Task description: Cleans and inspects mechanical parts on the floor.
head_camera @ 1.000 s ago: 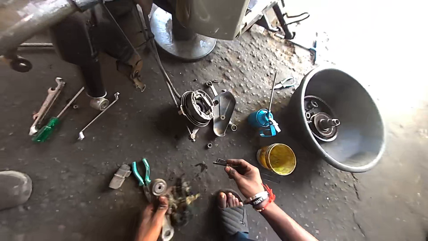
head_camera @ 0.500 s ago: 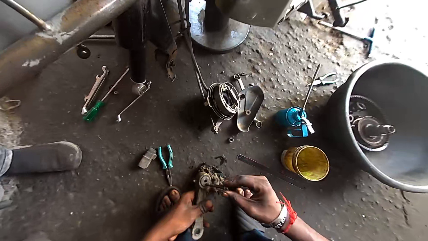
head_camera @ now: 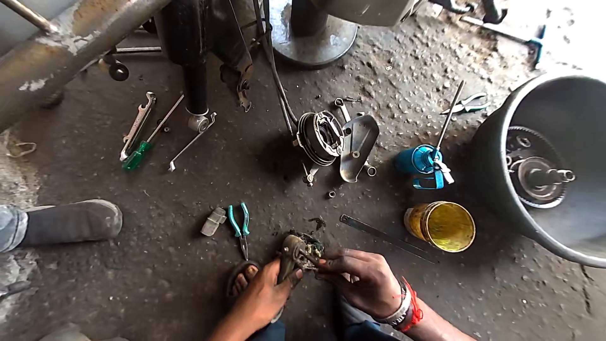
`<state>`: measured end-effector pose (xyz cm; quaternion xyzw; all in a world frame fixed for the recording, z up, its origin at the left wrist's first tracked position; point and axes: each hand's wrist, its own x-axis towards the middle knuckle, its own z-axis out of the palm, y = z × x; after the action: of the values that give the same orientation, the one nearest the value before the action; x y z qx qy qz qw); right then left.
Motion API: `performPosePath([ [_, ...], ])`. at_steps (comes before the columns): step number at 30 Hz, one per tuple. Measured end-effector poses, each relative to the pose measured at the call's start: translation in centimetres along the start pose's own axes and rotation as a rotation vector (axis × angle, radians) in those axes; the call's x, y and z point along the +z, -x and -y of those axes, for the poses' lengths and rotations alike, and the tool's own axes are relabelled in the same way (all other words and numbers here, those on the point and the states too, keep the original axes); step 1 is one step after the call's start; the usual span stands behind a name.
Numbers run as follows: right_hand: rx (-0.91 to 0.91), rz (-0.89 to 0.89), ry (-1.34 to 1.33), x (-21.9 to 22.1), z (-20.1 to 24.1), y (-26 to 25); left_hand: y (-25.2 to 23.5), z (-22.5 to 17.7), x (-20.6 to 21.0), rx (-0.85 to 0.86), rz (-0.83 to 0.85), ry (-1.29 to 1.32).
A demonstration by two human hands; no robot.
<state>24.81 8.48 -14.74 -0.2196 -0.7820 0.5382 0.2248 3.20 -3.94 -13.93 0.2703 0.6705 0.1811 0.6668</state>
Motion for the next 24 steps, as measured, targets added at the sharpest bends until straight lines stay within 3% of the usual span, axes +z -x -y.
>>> performPosePath([
  [6,0.036,-0.001,-0.073,0.1,0.2,-0.2,0.1,0.6,0.7,0.02,-0.031,0.283],
  [8,0.143,-0.066,-0.261,0.2,0.7,-0.1,0.0,0.5,0.9,-0.019,-0.048,0.458],
  [12,0.404,-0.245,-0.623,-0.4,0.7,0.1,-0.2,1.3,-0.1,0.015,-0.119,0.433],
  [18,0.213,-0.167,-0.375,0.3,0.2,0.4,0.6,0.6,0.1,0.08,-0.024,0.38],
  [24,0.157,-0.121,-0.182,0.6,-0.1,0.0,0.5,0.4,0.3,0.116,-0.017,0.314],
])
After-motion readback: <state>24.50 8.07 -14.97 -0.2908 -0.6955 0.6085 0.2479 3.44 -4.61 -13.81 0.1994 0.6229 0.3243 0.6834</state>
